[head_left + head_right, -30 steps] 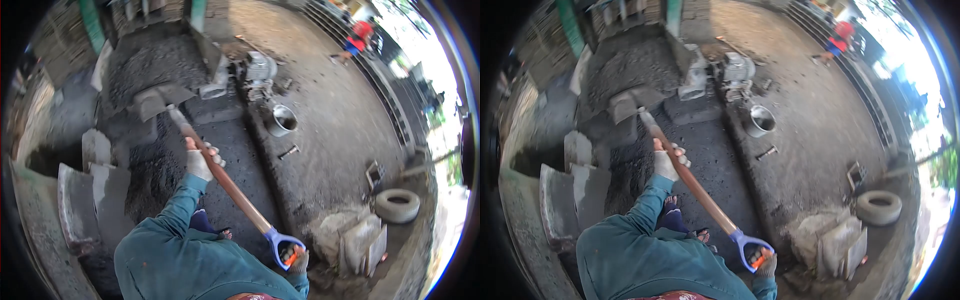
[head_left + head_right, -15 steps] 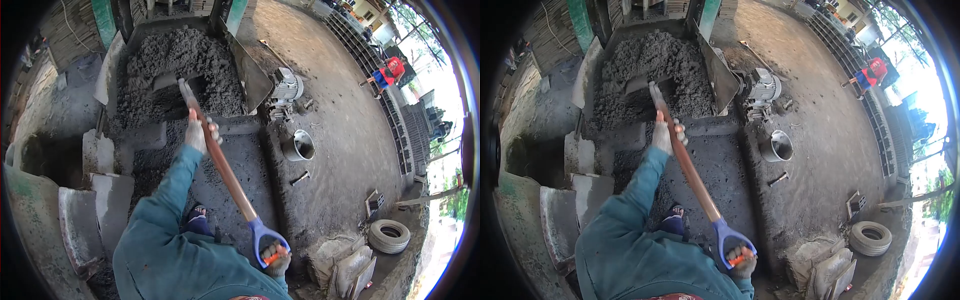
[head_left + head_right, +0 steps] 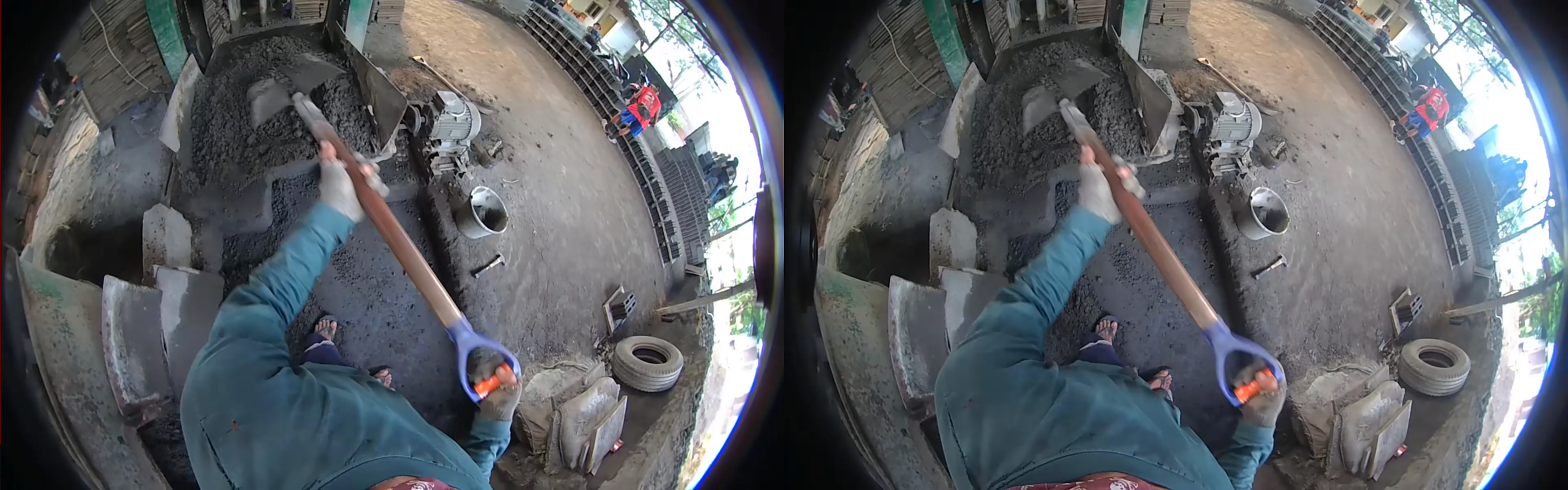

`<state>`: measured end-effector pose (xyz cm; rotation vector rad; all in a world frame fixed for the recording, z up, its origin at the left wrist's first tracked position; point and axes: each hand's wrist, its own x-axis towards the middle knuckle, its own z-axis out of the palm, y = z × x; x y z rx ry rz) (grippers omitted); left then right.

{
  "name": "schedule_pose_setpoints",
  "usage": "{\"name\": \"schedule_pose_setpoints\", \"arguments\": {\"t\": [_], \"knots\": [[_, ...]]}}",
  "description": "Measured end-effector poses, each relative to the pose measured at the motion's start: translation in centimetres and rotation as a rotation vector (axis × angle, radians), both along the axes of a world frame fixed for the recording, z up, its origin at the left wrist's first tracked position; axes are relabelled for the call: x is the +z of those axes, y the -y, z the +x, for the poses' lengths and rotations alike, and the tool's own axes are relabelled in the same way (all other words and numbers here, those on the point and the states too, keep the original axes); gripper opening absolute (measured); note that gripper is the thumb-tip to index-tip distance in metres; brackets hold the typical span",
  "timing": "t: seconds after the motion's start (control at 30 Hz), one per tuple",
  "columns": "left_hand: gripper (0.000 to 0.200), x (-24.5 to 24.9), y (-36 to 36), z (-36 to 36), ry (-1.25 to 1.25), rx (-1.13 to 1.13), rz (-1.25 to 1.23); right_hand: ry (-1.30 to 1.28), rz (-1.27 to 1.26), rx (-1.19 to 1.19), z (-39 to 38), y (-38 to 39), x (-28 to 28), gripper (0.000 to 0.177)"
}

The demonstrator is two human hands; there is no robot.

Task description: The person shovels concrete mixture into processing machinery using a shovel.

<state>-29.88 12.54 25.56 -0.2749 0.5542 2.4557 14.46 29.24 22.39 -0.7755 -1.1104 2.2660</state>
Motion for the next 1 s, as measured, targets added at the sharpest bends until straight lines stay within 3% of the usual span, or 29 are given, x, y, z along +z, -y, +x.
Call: {"name": "schedule_pose_setpoints", "arguments": {"t": [0.13,0.23,0.33,0.4,0.47,0.53,0.6,0.7,0.77,0.87,0.93,1.0], "knots": [[0.068,-1.2,-4.7,11.8,0.012,-0.145,0.158,0.223,-0.060,-0.241,13.3,-4.0,-4.3,0.016],[0.069,-3.5,-6.6,16.5,0.092,-0.180,0.146,0.212,-0.171,-0.157,19.8,-4.8,-3.1,0.017],[0.066,-4.5,-6.3,15.3,0.181,-0.157,0.034,0.185,-0.218,-0.113,16.8,-2.0,1.3,0.016],[0.068,-5.5,-5.3,9.9,0.125,-0.170,-0.023,0.275,-0.297,-0.218,12.1,0.2,0.6,0.013],[0.069,-6.6,-3.8,3.6,0.061,-0.147,-0.105,0.066,-0.415,-0.089,5.3,2.4,0.1,0.012],[0.068,-7.1,-2.4,-3.0,0.011,-0.115,-0.202,0.182,-0.260,-0.098,-1.6,5.0,0.1,0.011],[0.064,-8.0,-0.7,-10.3,-0.026,-0.077,-0.243,0.023,-0.385,0.005,-7.7,6.6,-1.7,0.009],[0.058,-8.2,2.1,-21.4,-0.051,-0.039,-0.301,0.040,-0.225,-0.013,-19.4,9.6,-1.0,0.017],[0.057,-9.5,1.7,-27.2,-0.112,0.095,-0.488,-0.007,-0.021,0.296,-22.8,8.0,0.9,0.021],[0.064,-3.8,0.6,-23.1,-0.059,0.021,-0.394,-0.018,-0.030,0.151,-20.5,5.9,6.8,0.024],[0.059,0.5,0.7,-14.4,-0.044,-0.085,-0.094,-0.148,0.190,0.109,-13.5,3.2,10.1,0.023],[0.063,3.7,0.6,-7.0,0.006,-0.162,0.105,-0.091,0.597,-0.145,-4.8,-1.8,10.1,0.039]]}}
